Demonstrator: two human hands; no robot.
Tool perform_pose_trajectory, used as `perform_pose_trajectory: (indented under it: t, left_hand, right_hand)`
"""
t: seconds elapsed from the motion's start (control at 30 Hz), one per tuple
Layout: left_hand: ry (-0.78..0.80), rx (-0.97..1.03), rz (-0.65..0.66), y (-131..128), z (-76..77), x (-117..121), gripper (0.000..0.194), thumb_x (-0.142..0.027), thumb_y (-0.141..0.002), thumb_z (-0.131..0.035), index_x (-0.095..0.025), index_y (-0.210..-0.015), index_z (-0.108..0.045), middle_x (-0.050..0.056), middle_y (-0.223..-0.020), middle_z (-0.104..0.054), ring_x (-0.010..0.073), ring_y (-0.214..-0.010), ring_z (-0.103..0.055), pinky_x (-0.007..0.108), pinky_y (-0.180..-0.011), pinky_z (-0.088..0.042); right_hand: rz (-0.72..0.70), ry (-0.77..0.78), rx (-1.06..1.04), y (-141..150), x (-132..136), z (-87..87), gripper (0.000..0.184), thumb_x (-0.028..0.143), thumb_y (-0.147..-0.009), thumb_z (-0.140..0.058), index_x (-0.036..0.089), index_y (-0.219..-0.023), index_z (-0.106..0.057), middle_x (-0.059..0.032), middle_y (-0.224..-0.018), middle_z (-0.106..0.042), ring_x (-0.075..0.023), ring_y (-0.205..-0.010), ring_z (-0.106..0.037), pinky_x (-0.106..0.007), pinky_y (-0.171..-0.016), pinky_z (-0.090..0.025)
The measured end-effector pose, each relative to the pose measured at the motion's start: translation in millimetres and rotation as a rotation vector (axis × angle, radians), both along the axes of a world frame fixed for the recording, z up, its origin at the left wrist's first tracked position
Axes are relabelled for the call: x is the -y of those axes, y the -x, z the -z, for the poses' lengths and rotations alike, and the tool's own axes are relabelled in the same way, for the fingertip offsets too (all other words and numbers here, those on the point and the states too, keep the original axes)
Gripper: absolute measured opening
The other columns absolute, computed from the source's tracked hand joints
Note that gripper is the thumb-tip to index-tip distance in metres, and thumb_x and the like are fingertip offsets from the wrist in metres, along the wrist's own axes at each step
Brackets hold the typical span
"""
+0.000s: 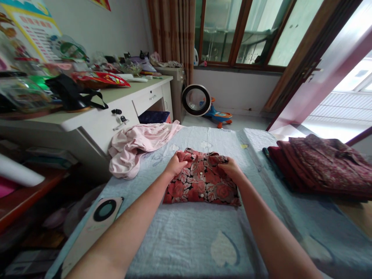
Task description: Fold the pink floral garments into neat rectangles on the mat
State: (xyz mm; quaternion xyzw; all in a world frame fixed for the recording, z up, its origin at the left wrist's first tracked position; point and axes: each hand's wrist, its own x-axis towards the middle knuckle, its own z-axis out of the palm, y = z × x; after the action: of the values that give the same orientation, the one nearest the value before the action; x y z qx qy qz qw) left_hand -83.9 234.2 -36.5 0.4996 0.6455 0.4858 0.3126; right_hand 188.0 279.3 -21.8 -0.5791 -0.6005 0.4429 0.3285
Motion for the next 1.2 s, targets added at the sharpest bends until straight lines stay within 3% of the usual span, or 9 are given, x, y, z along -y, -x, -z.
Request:
perform_pose_trajectory:
  t: [0.13,0.3,0.47,0.57,0.63,0.73,0.8,0.97,1.2]
  left_hand:
    - [-0.089,-0.019,0.04,2.1,-2.8,7.0,0.054,-0.012,-0.073,-0.067,-0.019,-0.125,-0.057,0.004,-0.125,-0.066,0.0202,-0.12,-0.061,0.035,-0.111,-0.04]
    - [-0.176,0.037,0.082,4.4,-19.4,6.9,0.054,-0.012,-0.074,-0.066,-0.02,-0.127,-0.055,0.004,-0.126,-0.066,0.021,-0.12,-0.06,0.037,-0.109,-0.043]
    - [-0.112,0.087,0.073,2.9,-46.1,-17.3,0.042,-0.008,-0.073,-0.065,-0.021,-0.113,-0.061,0.0,-0.112,-0.07,0.0191,-0.107,-0.066,0.035,-0.097,-0.052]
    - [-0.076,0.041,0.082,4.8,-55.6,-42.6,0.032,-0.008,-0.075,-0.063,-0.02,-0.105,-0.062,0.001,-0.107,-0.072,0.0186,-0.101,-0.068,0.032,-0.091,-0.054]
    - [-0.005,-0.121,0.016,8.5,-54.5,-58.9,0.029,-0.009,-0.075,-0.064,-0.019,-0.102,-0.062,0.003,-0.103,-0.073,0.0199,-0.098,-0.068,0.031,-0.089,-0.053]
    - [0.12,-0.292,-0.067,15.7,-42.8,-75.8,0.029,-0.007,-0.067,-0.069,-0.019,-0.094,-0.061,0.006,-0.094,-0.072,0.0241,-0.095,-0.068,0.032,-0.085,-0.051]
    - [0.16,-0.325,-0.093,19.6,-32.6,-81.8,0.031,-0.006,-0.063,-0.071,-0.019,-0.089,-0.059,0.008,-0.091,-0.071,0.0267,-0.092,-0.068,0.034,-0.083,-0.05]
    - [0.18,-0.363,-0.149,23.3,-19.0,-92.4,0.02,-0.017,-0.07,-0.07,-0.02,-0.083,-0.055,0.009,-0.088,-0.069,0.0273,-0.09,-0.066,0.035,-0.081,-0.047]
    - [0.066,-0.307,-0.178,24.5,-25.9,-92.2,0.005,-0.017,-0.078,-0.06,-0.02,-0.077,-0.057,0.004,-0.083,-0.067,0.021,-0.086,-0.063,0.03,-0.082,-0.047]
  right_hand:
    - [0.091,-0.094,-0.059,-0.2,8.4,-7.4,0.026,0.034,-0.057,-0.061,0.02,-0.079,-0.058,0.0026,-0.066,-0.061,-0.0144,-0.057,-0.054,-0.024,-0.051,-0.041]
    - [0.094,-0.102,-0.183,-2.6,12.5,-28.4,0.033,0.036,-0.057,-0.067,0.02,-0.085,-0.061,-0.0004,-0.074,-0.067,-0.0179,-0.065,-0.061,-0.027,-0.057,-0.048]
    - [0.057,-0.09,-0.216,-3.1,-8.4,-46.4,0.036,0.033,-0.061,-0.07,0.019,-0.094,-0.066,-0.0027,-0.076,-0.071,-0.0219,-0.07,-0.066,-0.03,-0.06,-0.052]
    - [0.042,-0.069,-0.239,0.9,-33.5,-44.3,0.036,0.03,-0.062,-0.067,0.019,-0.096,-0.067,-0.004,-0.079,-0.072,-0.0225,-0.07,-0.067,-0.031,-0.061,-0.053]
    - [0.069,-0.073,-0.194,4.6,-51.6,-36.0,0.036,0.029,-0.063,-0.064,0.018,-0.097,-0.065,-0.0043,-0.083,-0.072,-0.0215,-0.071,-0.067,-0.031,-0.063,-0.053]
    - [0.21,-0.148,0.231,9.3,-73.7,-18.0,0.031,0.029,-0.062,-0.064,0.018,-0.092,-0.064,-0.0037,-0.081,-0.069,-0.0196,-0.073,-0.063,-0.028,-0.063,-0.049]
    - [0.244,-0.155,0.339,11.0,-83.0,-7.2,0.029,0.027,-0.06,-0.066,0.018,-0.088,-0.064,-0.0048,-0.081,-0.068,-0.0201,-0.076,-0.061,-0.028,-0.066,-0.047]
    - [0.23,-0.17,0.399,10.2,-93.2,2.9,0.015,0.031,-0.065,-0.063,0.021,-0.075,-0.062,-0.0034,-0.075,-0.064,-0.0211,-0.08,-0.059,-0.029,-0.072,-0.044]
    - [0.248,-0.273,0.299,1.0,-83.9,-7.7,0.022,0.035,-0.066,-0.057,0.021,-0.082,-0.062,-0.0032,-0.082,-0.065,-0.0207,-0.082,-0.057,-0.03,-0.076,-0.045]
